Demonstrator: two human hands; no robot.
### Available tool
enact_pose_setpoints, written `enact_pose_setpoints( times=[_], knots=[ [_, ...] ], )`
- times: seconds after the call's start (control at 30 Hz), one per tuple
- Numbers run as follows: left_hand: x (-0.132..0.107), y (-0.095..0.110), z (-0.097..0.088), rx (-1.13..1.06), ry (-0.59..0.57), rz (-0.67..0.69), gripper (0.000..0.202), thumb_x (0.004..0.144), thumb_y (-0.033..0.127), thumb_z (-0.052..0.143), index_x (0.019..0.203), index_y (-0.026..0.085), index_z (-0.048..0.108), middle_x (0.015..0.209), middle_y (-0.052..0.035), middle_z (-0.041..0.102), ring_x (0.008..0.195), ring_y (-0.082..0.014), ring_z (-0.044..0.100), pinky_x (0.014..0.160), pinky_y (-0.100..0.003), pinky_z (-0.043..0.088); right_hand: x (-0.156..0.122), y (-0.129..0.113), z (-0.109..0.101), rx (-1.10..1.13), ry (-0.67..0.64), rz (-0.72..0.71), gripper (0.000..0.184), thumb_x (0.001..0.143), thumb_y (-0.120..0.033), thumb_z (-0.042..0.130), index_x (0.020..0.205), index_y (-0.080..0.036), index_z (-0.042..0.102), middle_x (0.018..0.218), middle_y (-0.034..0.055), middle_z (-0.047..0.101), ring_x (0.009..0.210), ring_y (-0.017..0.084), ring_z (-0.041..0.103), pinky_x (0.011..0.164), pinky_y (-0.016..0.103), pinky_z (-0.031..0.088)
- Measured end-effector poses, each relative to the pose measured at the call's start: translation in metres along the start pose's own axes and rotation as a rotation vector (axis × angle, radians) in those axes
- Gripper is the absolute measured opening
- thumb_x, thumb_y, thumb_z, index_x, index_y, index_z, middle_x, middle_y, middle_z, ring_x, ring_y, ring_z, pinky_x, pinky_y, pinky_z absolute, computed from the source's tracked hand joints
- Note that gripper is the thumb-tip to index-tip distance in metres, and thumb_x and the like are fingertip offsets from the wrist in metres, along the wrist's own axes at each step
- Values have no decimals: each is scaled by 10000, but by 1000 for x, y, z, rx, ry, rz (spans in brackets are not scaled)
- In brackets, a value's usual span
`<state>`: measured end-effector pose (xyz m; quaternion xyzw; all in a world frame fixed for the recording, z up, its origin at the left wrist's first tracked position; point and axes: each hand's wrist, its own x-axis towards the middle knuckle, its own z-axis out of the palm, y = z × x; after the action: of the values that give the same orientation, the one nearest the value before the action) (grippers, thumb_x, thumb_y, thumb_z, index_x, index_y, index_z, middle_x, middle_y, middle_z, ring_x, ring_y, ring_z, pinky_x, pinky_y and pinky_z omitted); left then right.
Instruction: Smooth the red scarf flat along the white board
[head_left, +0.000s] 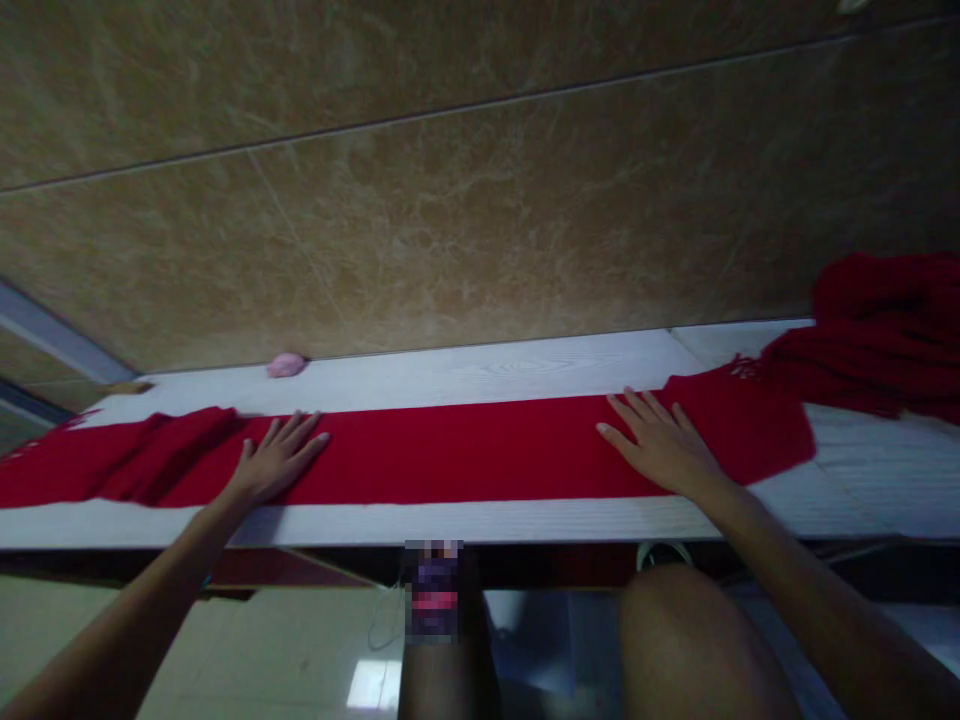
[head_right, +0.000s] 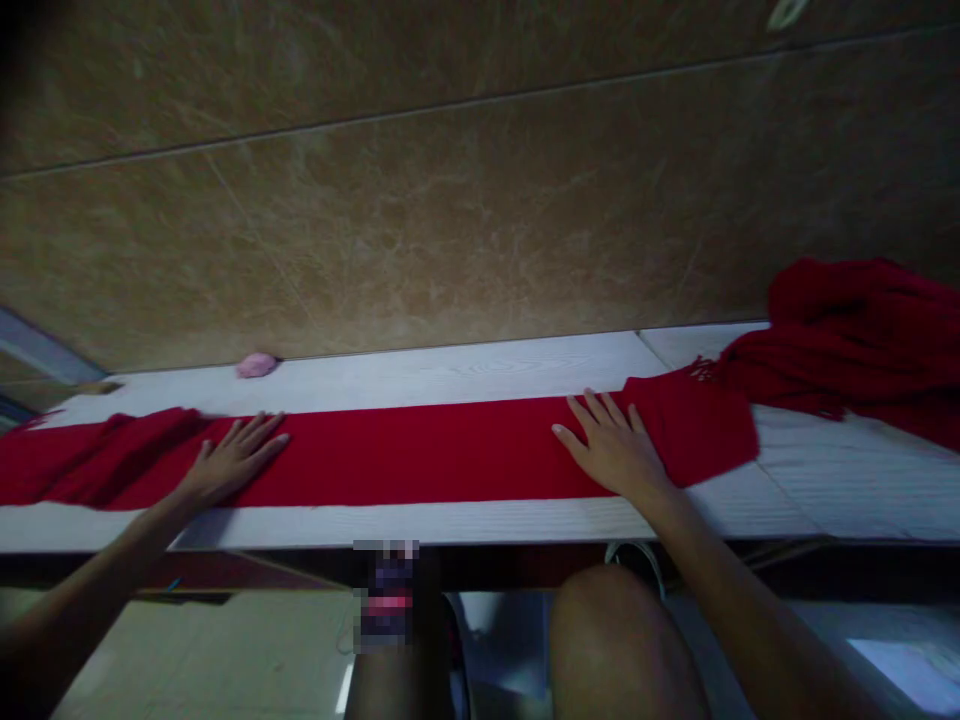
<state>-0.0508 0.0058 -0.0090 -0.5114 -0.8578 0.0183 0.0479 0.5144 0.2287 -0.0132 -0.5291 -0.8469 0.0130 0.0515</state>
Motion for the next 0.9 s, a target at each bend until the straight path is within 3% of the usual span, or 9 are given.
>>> enact_pose_setpoints(
  times=[0.1, 0.33, 0.7, 0.9],
  knots=[
    [0, 10, -6, -48, -103, -104, 854, 1006, 685, 199, 1742, 288, 368, 1813, -76, 294, 1673, -435, 238, 1269, -756, 289, 6, 6, 11, -12, 40, -36, 773, 1082, -608, 290, 1686, -158, 459, 1770, 141, 362, 1631, 380, 327, 1306, 670, 264],
    [1, 6, -4, -70, -103, -116, 818, 1036, 715, 219, 1749, 332, 336, 1832, -46, 239, 1690, -412, 195, 1301, -714, 246, 8, 15, 21, 4, 99, -46, 823, 1052, -684, 272, 1670, -186, 491, 1744, 142, 421, 1605, 408, 371, 1277, 699, 310],
    [1, 9, -5, -48, -127, -131, 774, 1063, 665, 220, 1762, 338, 286, 1838, -15, 185, 1700, -394, 145, 1319, -708, 227, 1, -1, 1, 26, -6, -1, 779, 1112, -560, 261, 1693, -68, 425, 1774, 208, 310, 1648, 400, 273, 1303, 654, 223],
    [0, 11, -6, -70, -141, -129, 759, 1076, 623, 223, 1768, 315, 261, 1839, -29, 148, 1704, -391, 115, 1320, -727, 192, 3, 3, 7, 25, -9, -4, 858, 1089, -626, 178, 1701, -72, 412, 1784, 196, 289, 1656, 393, 252, 1311, 646, 204]
  ],
)
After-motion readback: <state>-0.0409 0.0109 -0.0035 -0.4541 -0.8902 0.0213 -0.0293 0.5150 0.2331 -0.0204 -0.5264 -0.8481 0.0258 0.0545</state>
